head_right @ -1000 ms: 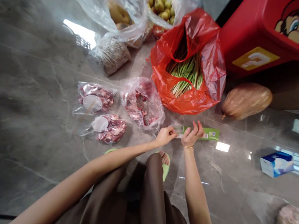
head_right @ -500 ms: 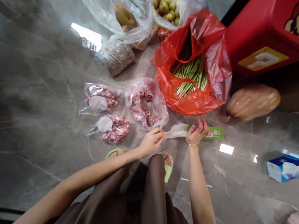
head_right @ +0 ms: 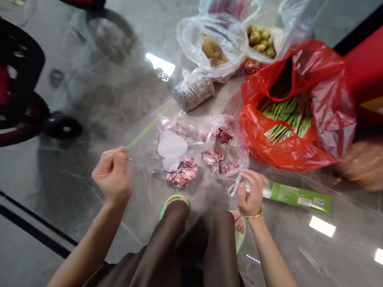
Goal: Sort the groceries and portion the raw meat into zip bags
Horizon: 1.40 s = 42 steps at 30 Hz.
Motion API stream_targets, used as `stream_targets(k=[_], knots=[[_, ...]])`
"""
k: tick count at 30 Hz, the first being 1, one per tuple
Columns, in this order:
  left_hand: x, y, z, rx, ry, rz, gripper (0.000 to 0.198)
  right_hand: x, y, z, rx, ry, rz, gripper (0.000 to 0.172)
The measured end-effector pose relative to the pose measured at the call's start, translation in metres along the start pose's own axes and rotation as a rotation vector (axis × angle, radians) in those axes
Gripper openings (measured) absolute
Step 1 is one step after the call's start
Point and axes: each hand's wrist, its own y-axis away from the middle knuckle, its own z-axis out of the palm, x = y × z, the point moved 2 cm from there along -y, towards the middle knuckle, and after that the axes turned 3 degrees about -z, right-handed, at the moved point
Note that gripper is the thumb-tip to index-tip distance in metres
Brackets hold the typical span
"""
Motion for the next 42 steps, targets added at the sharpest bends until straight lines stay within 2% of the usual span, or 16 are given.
stream_targets(k=[2,3,4,6,9,12,16,18,21,25,28,31,37,39,42], knots=[[0.0,0.014,0.008,-0.134,-0.111,0.336,0.014,-0.039,-0.018,0.022,-0.151,-0.307,0.044,0.029],[-0.003,0.024,0.016,-0.259,-0.164,0.451,0.016,-0.052,-0.025,0.035,-0.212,-0.411,0.11,0.031],[-0.009,0.035,0.026,-0.412,-0.231,0.499,0.017,-0.059,-0.032,0.048,-0.26,-0.493,0.198,0.034],[-0.027,0.056,0.045,-0.646,-0.402,0.454,0.018,-0.059,-0.037,0.074,-0.351,-0.568,0.414,0.039],[-0.051,0.076,0.068,-0.84,-0.669,0.305,0.021,-0.038,-0.028,0.104,-0.448,-0.566,0.665,0.046],[-0.053,0.08,0.084,-0.942,-0.832,0.258,0.028,-0.021,-0.015,0.116,-0.4,-0.563,0.709,0.043],[-0.032,0.07,0.103,-1.053,-0.899,0.237,0.035,-0.023,-0.01,0.115,-0.28,-0.652,0.661,0.037],[-0.021,0.064,0.11,-1.078,-0.844,0.229,0.029,-0.029,-0.013,0.113,-0.269,-0.726,0.639,0.033],[-0.011,0.055,0.114,-1.108,-0.624,0.163,0.024,-0.035,-0.017,0.108,-0.267,-0.802,0.631,0.03],[-0.011,0.05,0.117,-1.155,-0.364,-0.043,0.02,-0.041,-0.021,0.1,-0.303,-0.797,0.647,0.036],[-0.015,0.054,0.123,-1.145,-0.253,-0.134,0.02,-0.044,-0.023,0.096,-0.359,-0.779,0.662,0.041],[-0.016,0.061,0.128,-1.144,-0.142,-0.137,0.024,-0.042,-0.028,0.091,-0.381,-0.735,0.663,0.035],[-0.016,0.066,0.126,-1.256,0.045,-0.056,0.044,-0.033,-0.036,0.083,-0.472,-0.677,0.545,0.032],[-0.016,0.069,0.124,-1.19,0.086,-0.047,0.046,-0.033,-0.035,0.083,-0.472,-0.682,0.529,0.032],[-0.018,0.077,0.123,-0.967,0.061,0.071,0.047,-0.037,-0.033,0.084,-0.466,-0.645,0.507,0.032]])
